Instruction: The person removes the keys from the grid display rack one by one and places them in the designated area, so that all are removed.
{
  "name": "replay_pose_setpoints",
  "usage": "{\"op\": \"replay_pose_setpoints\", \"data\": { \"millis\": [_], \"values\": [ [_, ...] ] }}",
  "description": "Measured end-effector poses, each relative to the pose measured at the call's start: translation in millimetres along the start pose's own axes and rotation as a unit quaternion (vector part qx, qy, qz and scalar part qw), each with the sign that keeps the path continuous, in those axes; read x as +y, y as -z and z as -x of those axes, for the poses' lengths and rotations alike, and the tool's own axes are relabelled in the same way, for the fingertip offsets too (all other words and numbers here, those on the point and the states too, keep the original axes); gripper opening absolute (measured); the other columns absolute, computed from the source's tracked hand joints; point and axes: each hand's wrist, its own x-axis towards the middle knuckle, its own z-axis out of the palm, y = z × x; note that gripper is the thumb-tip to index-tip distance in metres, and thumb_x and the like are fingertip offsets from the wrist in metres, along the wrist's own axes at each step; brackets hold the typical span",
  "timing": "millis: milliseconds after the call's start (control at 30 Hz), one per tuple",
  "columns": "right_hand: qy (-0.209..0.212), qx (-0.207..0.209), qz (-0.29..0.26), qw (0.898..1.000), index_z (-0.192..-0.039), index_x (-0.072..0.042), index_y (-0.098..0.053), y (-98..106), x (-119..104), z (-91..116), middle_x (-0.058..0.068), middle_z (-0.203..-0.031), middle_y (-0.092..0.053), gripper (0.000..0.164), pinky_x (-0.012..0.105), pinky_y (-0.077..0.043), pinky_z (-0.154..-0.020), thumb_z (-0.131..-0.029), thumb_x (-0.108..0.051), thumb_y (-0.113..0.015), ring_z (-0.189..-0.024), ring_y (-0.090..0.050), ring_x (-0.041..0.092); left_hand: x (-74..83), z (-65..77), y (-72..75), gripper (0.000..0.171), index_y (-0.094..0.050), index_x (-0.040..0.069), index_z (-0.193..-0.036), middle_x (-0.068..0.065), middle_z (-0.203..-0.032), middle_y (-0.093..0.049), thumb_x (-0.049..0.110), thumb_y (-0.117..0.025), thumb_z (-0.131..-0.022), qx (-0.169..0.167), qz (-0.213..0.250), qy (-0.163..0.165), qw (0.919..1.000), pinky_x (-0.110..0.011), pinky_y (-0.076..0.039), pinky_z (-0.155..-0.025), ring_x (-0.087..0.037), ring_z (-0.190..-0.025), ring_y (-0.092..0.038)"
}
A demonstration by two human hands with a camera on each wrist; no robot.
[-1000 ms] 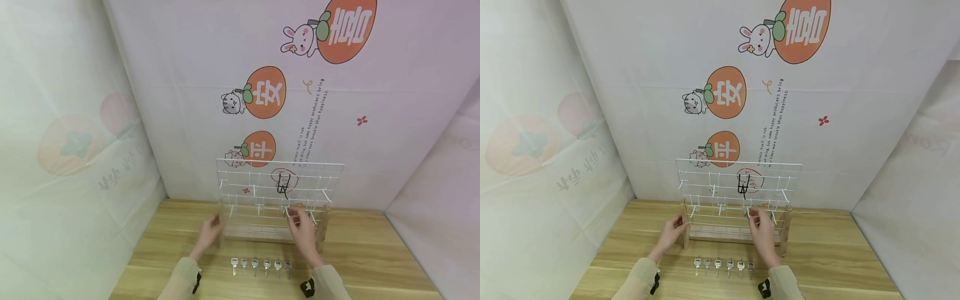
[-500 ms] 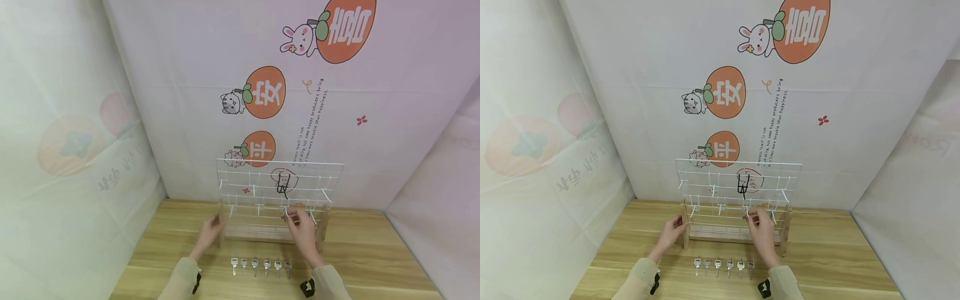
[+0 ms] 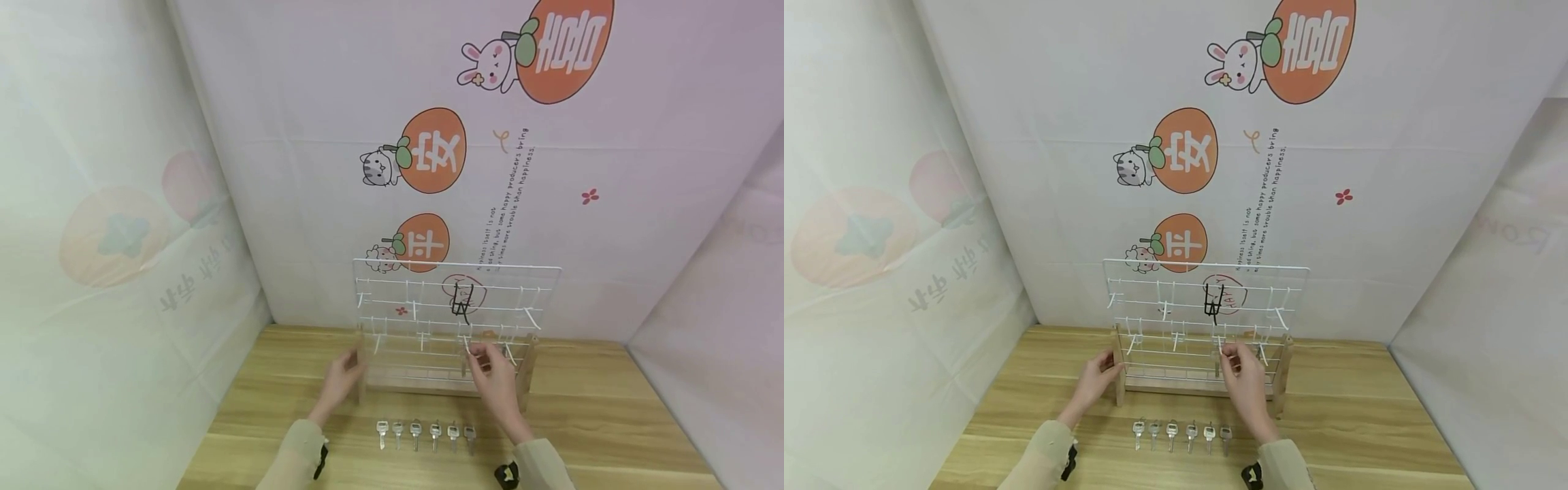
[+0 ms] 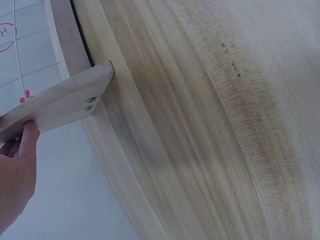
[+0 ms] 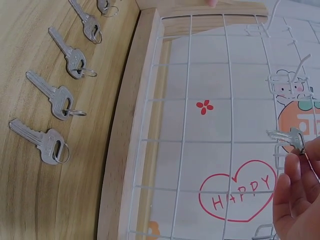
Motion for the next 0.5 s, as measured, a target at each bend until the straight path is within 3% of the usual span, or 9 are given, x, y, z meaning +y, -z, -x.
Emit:
{"op": "replay_pose_setpoints", "data": {
  "millis": [500],
  "values": [
    [0.026,-0.001,0.005,1.000,-0.092,-0.004,-0.066,7.4,-9.7,3.8,0.005,-0.080,-0.070,0.013,0.016,-0.056,-0.060,-0.083,0.003,-0.073,-0.068,-0.056,-0.002,-2.5,-0.8,-0.9,0.052,-0.046,-0.010,-0.140,-0.031,-0.137,-0.055,0.007,-0.063,-0.095,0.005,0.001,0.000,1.0000,-0.053,-0.049,-0.107,-0.045,-0.127,-0.056]
  ]
}}
